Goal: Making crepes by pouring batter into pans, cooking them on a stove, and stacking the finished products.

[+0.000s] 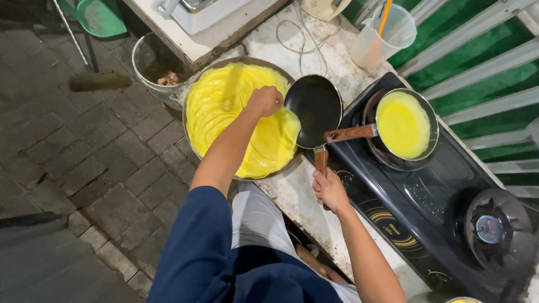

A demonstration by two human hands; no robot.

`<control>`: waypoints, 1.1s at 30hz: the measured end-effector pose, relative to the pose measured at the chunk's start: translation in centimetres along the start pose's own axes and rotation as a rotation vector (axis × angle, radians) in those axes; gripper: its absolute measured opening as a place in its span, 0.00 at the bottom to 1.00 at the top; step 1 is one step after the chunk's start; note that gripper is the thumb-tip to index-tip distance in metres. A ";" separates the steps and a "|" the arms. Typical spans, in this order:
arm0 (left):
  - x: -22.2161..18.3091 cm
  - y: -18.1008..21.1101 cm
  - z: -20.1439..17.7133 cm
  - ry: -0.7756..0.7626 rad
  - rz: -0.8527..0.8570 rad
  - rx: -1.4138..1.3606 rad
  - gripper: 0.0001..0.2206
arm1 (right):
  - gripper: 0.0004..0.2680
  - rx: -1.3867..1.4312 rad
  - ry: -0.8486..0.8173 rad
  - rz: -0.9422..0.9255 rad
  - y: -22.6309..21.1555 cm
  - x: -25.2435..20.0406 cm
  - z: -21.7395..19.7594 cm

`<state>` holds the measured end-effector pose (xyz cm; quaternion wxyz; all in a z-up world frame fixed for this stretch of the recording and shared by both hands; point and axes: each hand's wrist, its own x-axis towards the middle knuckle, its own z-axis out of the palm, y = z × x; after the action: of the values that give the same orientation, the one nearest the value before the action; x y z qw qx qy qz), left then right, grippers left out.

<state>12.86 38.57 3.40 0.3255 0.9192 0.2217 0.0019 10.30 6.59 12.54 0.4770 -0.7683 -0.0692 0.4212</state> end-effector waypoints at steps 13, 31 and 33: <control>-2.1 -0.2 -1.2 0.077 -0.140 -0.268 0.13 | 0.04 -0.057 0.028 0.020 -0.3 0.1 -0.1; -8.2 -2.3 4.1 0.116 0.176 0.241 0.08 | 0.07 -0.198 0.036 -0.138 2.3 0.8 1.0; -10.6 -3.0 3.1 0.354 0.009 0.189 0.05 | 0.03 0.043 -0.109 -0.056 1.3 0.7 1.9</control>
<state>2.59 34.43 0.62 0.1938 0.9319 0.2707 0.1442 8.94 7.52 10.72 0.5005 -0.7315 -0.1075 0.4504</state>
